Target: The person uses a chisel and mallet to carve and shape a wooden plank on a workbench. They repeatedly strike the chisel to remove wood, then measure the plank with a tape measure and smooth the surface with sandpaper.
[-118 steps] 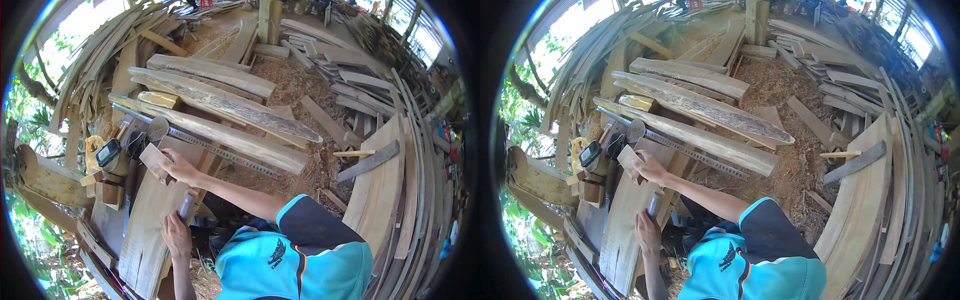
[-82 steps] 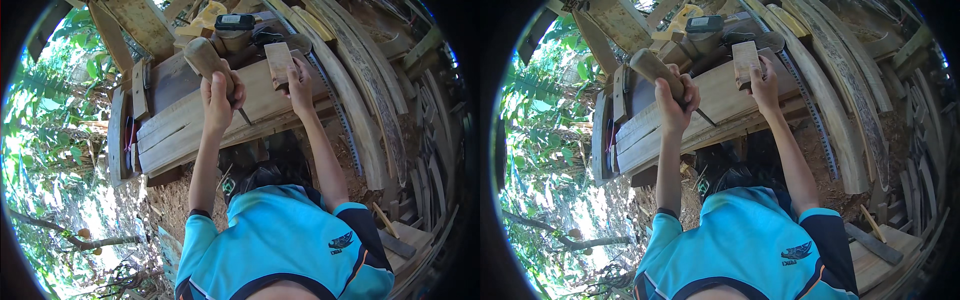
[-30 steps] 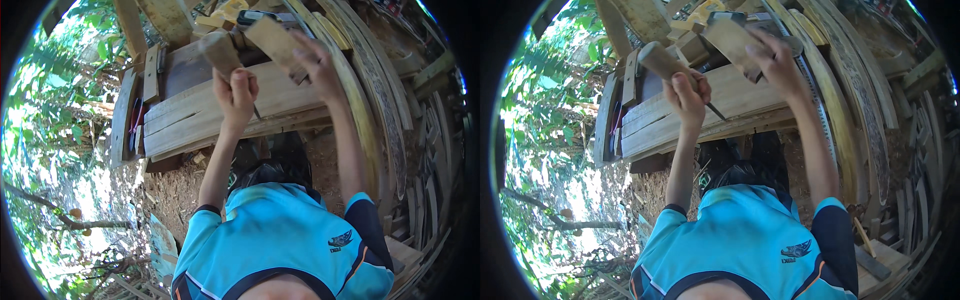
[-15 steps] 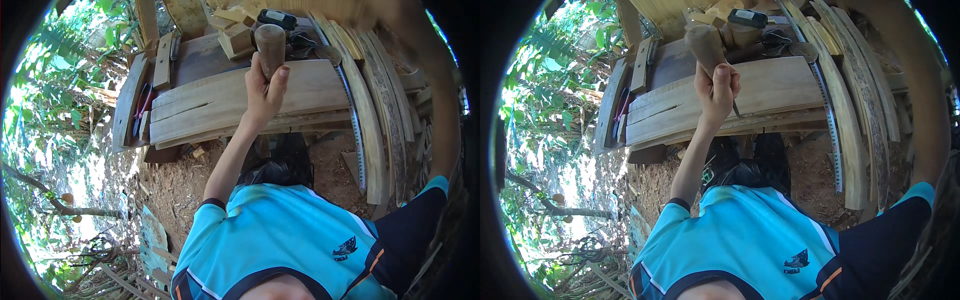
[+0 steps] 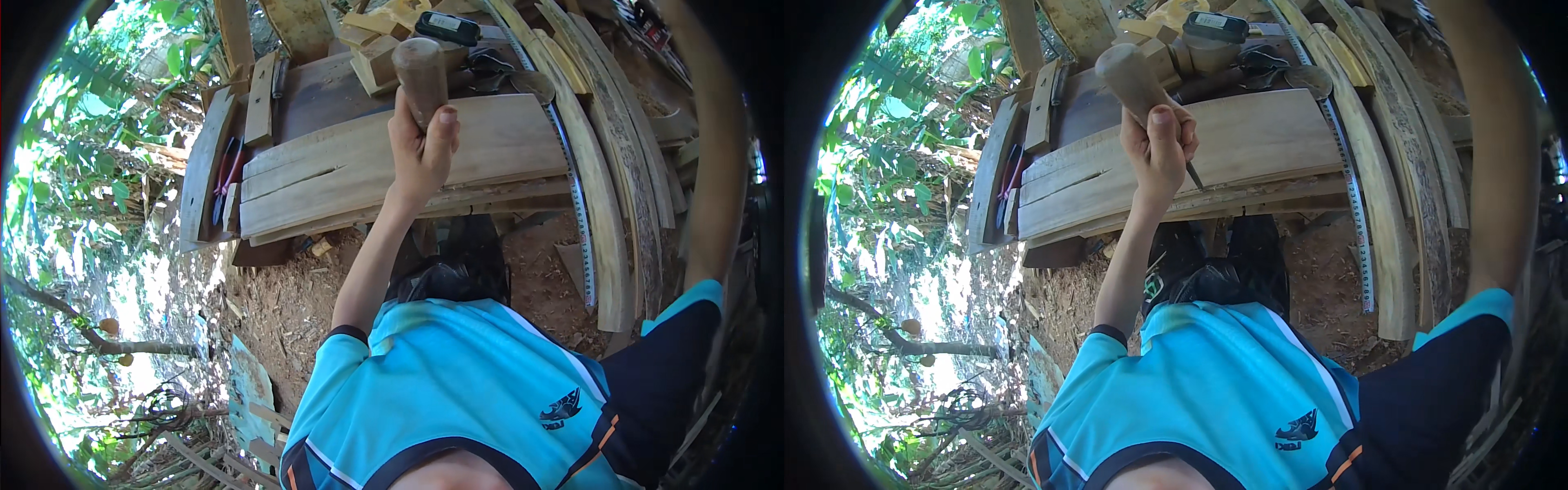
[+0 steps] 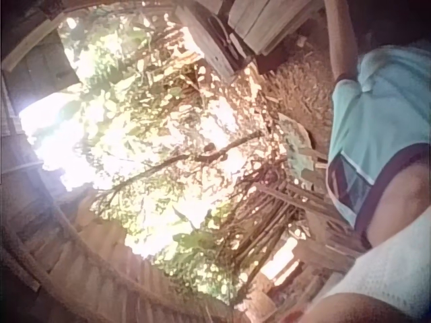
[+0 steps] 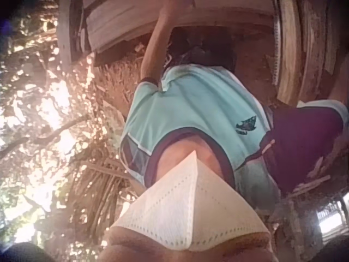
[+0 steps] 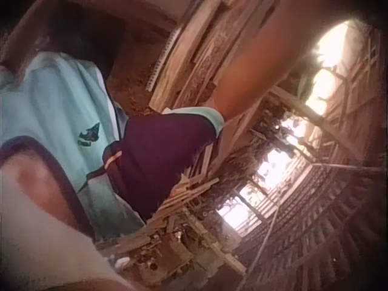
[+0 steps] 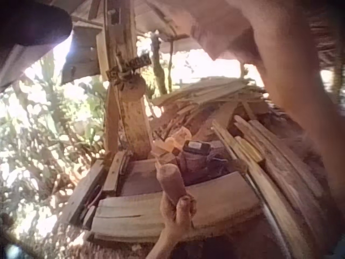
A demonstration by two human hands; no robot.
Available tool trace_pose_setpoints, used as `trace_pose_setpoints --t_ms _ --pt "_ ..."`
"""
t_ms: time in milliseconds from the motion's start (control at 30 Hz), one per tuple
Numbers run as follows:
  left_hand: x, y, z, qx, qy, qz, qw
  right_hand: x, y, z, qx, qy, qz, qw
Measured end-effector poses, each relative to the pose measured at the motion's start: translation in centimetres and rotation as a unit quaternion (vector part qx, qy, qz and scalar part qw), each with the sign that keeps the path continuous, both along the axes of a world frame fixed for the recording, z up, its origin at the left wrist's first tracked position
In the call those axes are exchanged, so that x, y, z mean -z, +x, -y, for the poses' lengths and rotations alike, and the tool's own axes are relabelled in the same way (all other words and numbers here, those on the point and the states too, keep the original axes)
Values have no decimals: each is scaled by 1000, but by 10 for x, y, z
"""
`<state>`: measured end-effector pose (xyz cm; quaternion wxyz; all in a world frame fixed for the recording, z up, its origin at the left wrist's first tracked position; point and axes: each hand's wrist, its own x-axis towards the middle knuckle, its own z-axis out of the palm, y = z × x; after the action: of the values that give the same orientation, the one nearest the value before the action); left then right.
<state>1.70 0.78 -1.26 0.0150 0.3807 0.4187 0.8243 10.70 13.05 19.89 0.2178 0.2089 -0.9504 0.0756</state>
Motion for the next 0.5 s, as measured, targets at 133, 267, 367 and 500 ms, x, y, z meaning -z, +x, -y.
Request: trace_pose_setpoints --t_ms 133,267,367,500 --pt "4 -3 7 -62 -46 -69 995 -1 -13 -1 -40 -3 1 999" --pt "-1 -1 2 -44 -26 -35 998 -1 -6 -1 -24 0 -2 1000" --pt "0 -3 6 -40 -34 -3 999 -3 -15 -4 -40 -2 -6 999" --pt "2 -1 2 -25 -47 -26 998 -6 -6 0 -27 5 -12 1000"
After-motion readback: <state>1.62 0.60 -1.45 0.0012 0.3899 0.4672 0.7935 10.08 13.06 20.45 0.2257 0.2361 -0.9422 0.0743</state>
